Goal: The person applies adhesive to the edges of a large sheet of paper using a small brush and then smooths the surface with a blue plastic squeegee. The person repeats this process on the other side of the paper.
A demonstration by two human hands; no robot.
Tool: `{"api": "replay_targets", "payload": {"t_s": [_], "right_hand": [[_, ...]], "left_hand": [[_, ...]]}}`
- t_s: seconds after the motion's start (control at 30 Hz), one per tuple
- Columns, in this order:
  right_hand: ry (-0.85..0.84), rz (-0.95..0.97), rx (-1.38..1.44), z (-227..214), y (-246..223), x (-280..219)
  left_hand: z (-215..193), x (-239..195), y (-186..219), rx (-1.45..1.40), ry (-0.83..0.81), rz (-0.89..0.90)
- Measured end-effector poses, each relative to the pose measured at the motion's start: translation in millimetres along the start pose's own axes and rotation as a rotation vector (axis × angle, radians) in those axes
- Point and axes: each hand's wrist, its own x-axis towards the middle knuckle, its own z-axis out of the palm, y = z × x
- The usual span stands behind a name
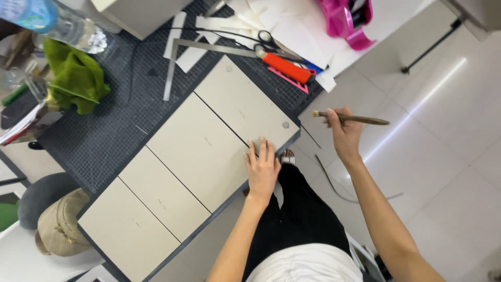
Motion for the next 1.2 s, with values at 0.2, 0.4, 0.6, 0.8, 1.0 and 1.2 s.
{"api": "replay_targets", "payload": {"t_s": [0.2,0.4,0.6,0.8,1.0,1.2], "right_hand": [[-0.045,-0.188,0.144,38.4,-63.1,91.0],[-0.298,-0.978,-0.117,142.3,-123.5,291.6],[-0.474,-1.271,-1.033,192.9,-89.9,430.8],[-0.703,-0.773,-0.574,133.4,-174.8,271.2],[-0.827,-0.064,-0.814,58.4,-56.2,178.2],[-0.256,-0.362,-0.679,28.7,22.1,145.4]], "left_hand": [[-27.1,-1.3,-6.9,-0.466,-0.117,-0.117],[-53.2,-28.9,-28.6,-0.770,0.353,-0.323],[-67.3,-114.6,-76.4,-0.837,0.216,-0.967],[-64.9,-265.3,-156.3,-0.426,0.465,-1.035],[-71.3,-411.3,-267.7,-0.091,0.274,-1.315],[-52.6,-475.0,-377.2,-0.470,0.155,-1.616]]}}
